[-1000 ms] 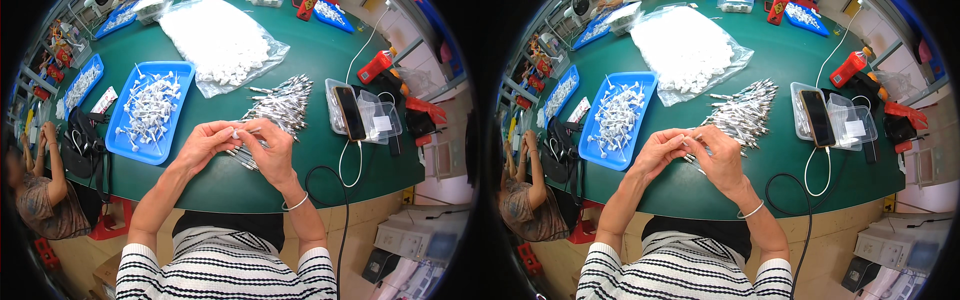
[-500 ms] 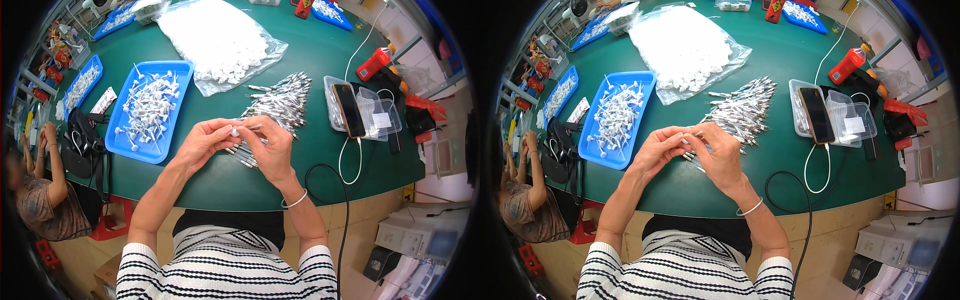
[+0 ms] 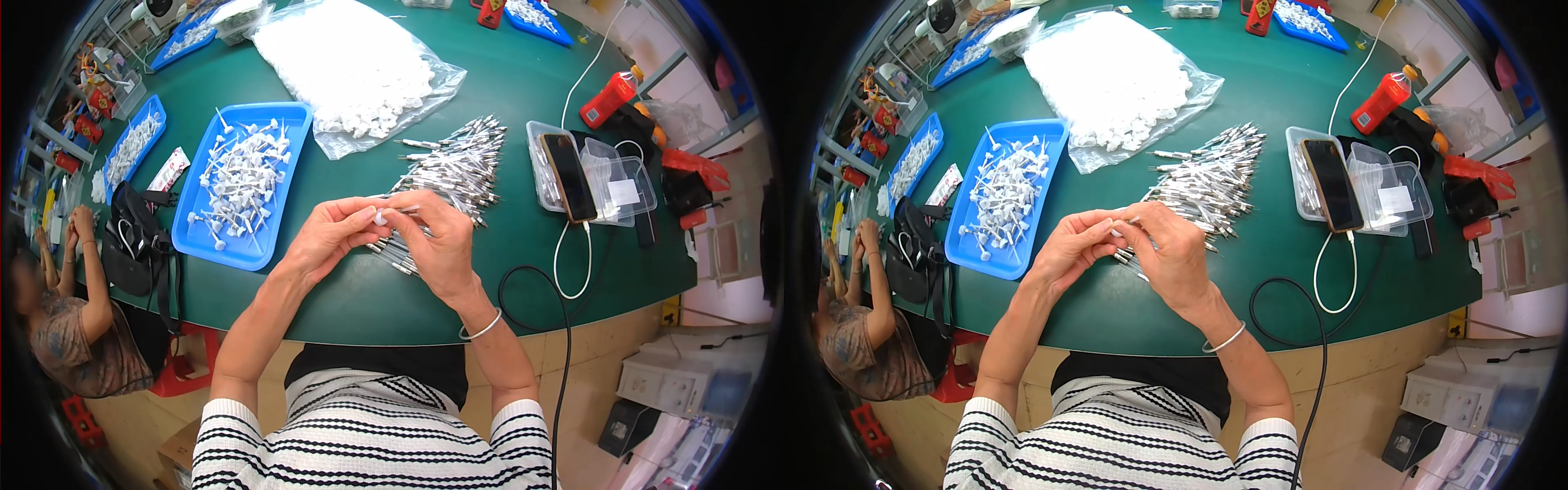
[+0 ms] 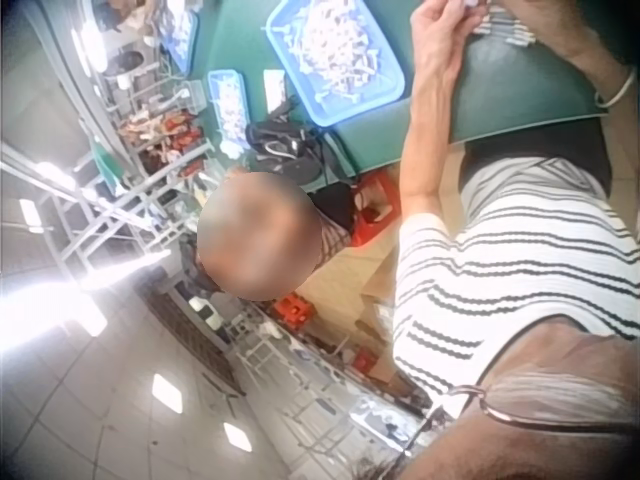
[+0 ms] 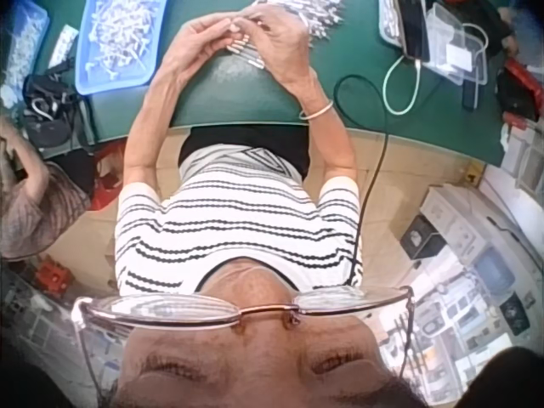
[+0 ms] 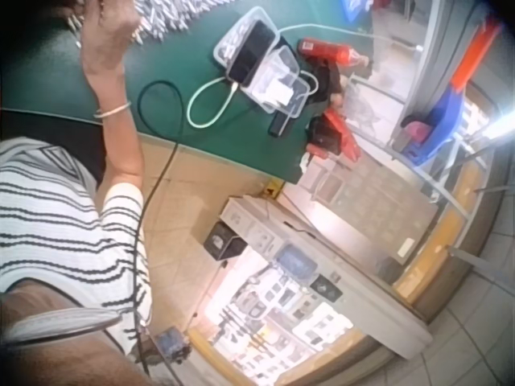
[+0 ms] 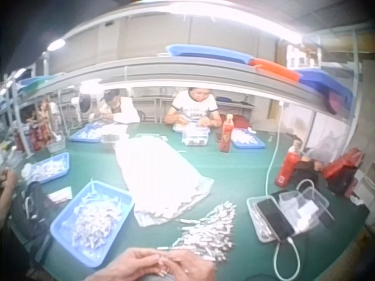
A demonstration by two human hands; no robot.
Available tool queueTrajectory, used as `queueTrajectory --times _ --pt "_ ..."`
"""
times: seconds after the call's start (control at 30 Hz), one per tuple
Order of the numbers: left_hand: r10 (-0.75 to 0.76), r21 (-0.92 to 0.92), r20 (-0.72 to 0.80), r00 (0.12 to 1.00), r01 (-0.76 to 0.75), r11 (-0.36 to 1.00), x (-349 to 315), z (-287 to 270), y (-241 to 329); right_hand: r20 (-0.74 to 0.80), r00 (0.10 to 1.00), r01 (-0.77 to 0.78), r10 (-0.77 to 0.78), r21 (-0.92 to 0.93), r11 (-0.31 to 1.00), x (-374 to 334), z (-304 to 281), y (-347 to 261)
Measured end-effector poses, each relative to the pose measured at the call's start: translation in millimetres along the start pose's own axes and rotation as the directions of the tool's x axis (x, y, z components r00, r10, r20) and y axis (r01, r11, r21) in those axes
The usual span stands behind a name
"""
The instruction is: The person sits at a green workbench and repeatedly picks up small white plastic caps and silver metal rods. They insert the caps onto the rods by hand and place the assembled units into a blue tray.
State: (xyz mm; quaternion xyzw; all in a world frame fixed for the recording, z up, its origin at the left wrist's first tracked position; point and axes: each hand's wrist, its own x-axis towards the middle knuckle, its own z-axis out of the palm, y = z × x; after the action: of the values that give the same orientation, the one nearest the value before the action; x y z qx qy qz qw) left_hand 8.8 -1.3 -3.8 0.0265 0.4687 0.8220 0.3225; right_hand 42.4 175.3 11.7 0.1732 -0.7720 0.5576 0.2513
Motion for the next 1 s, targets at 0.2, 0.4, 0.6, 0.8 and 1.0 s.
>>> queueTrajectory --times 0.2,0.4,0.6,0.8,1.0 --pt "-0.001 0.004 -0.004 1.000 0.001 1.000 0.5 0.8 -0.4 -0.008 1.000 0.008 -0.008 0.003 1.000 0.2 0.0 -0.2" --pt "0.004 0.006 -0.004 1.000 -0.004 1.000 0.3 -0.4 -1.6 -0.006 0.999 -0.049 0.049 0.026 0.998 -1.8 0.7 1.6" --pt "0.001 0.047 -0.036 0.999 0.000 0.999 -1.6 7.6 4.4 -0.036 0.996 -0.082 0.082 0.013 0.997 -0.1 -0.8 -0.6" --pt "0.026 0.048 -0.041 0.999 -0.024 0.999 -2.0 6.6 2.1 -0.085 0.994 -0.072 0.076 0.050 0.996 0.8 2.6 2.3" --pt "0.020 0.026 -0.032 0.999 -0.019 0.999 -0.1 3.5 0.0 -0.026 0.996 -0.091 0.090 -0.035 0.995 0.2 -4.6 1.4"
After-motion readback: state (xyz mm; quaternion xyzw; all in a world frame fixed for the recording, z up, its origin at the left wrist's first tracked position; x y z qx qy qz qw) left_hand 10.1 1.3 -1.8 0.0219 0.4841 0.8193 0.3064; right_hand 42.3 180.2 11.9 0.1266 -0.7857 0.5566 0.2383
